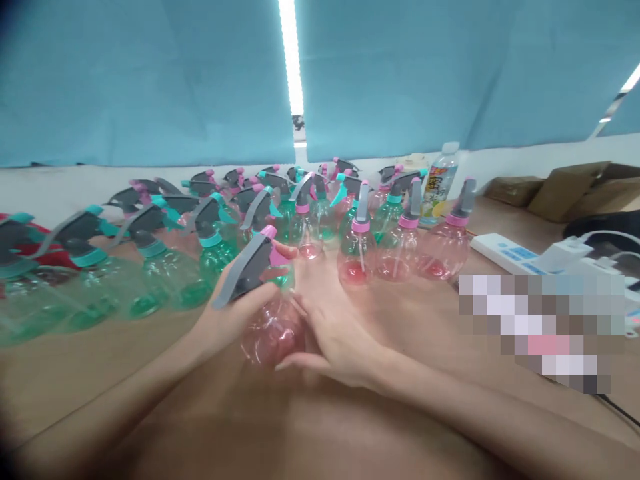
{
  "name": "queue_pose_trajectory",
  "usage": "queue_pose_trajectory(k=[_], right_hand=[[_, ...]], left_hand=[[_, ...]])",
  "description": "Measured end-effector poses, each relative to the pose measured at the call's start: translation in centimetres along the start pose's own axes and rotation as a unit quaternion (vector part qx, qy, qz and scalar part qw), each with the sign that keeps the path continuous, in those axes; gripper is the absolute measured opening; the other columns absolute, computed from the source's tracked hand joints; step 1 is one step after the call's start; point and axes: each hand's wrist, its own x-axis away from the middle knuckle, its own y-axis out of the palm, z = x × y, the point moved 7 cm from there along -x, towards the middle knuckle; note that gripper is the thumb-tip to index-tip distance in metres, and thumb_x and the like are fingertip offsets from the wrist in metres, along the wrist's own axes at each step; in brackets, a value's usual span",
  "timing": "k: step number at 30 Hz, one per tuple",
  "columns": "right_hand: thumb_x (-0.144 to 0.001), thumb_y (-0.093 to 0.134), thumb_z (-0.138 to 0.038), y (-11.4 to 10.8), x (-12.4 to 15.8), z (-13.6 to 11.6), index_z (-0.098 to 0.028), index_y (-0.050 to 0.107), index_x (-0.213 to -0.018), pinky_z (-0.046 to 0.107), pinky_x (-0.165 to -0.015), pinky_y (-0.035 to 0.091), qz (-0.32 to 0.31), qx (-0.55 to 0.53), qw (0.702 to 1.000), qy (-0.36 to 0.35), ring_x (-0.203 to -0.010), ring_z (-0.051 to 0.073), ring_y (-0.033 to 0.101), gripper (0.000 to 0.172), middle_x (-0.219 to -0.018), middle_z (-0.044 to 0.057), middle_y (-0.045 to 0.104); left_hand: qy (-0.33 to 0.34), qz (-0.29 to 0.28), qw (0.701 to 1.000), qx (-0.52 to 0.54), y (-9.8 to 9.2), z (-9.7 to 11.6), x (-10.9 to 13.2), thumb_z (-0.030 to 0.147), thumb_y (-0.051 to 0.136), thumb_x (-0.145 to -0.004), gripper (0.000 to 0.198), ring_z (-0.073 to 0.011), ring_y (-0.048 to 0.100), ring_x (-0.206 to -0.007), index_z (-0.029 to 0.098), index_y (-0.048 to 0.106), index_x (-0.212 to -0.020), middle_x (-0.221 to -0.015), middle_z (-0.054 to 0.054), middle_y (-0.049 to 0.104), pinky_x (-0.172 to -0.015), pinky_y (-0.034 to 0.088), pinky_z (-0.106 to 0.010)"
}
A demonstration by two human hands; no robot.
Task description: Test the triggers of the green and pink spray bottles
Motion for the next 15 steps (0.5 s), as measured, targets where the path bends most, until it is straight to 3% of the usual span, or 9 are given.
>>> queue_pose_trajectory(k=[3, 6, 10, 15], right_hand=[[-0.083, 0.056, -0.067, 0.8, 0.6, 2.1, -0.01, 0.048, -0.136, 0.056, -0.104, 0.041, -0.071, 0.027, 0.997, 0.03, -0.13, 0.037, 0.047, 0.078, -0.138, 0.024, 0.052], [-0.086, 0.051, -0.067, 1.2, 1.2, 3.3, -0.009, 0.052, -0.135, 0.056, -0.109, 0.036, -0.101, 0.05, 0.992, 0.06, -0.136, 0.036, 0.039, 0.076, -0.145, 0.023, 0.045], [-0.088, 0.049, -0.066, 1.4, 1.4, 3.3, -0.009, 0.053, -0.134, 0.055, -0.112, 0.033, -0.106, 0.057, 0.991, 0.06, -0.138, 0.034, 0.037, 0.073, -0.146, 0.021, 0.046], [-0.087, 0.053, -0.063, 1.1, 1.3, 3.1, -0.013, 0.055, -0.133, 0.056, -0.111, 0.034, -0.083, 0.043, 0.994, 0.055, -0.137, 0.034, 0.04, 0.068, -0.144, 0.02, 0.049]], left_hand=[[-0.012, 0.022, 1.0, 0.011, -0.3, -0.4, -0.4, 0.004, 0.048, -0.069, 0.023, -0.0084, 0.031, -0.055, 0.021, 0.05, -0.085, -0.068, 0.006, 0.038, -0.051, 0.032, -0.023], [-0.01, 0.021, 1.0, 0.013, -0.2, -0.5, -0.5, 0.003, 0.046, -0.069, 0.027, -0.0083, 0.034, -0.056, 0.021, 0.051, -0.088, -0.07, 0.006, 0.042, -0.052, 0.033, -0.022], [-0.006, 0.02, 1.0, -0.002, -0.2, -0.5, -0.5, 0.005, 0.047, -0.068, 0.033, -0.0099, 0.043, -0.059, 0.022, 0.057, -0.094, -0.074, 0.004, 0.051, -0.054, 0.039, -0.023], [-0.028, 0.008, 1.0, 0.0, -0.2, -0.4, -0.7, 0.01, 0.051, -0.067, 0.038, -0.0185, 0.059, -0.068, 0.026, 0.063, -0.1, -0.075, 0.0, 0.064, -0.06, 0.049, -0.031]])
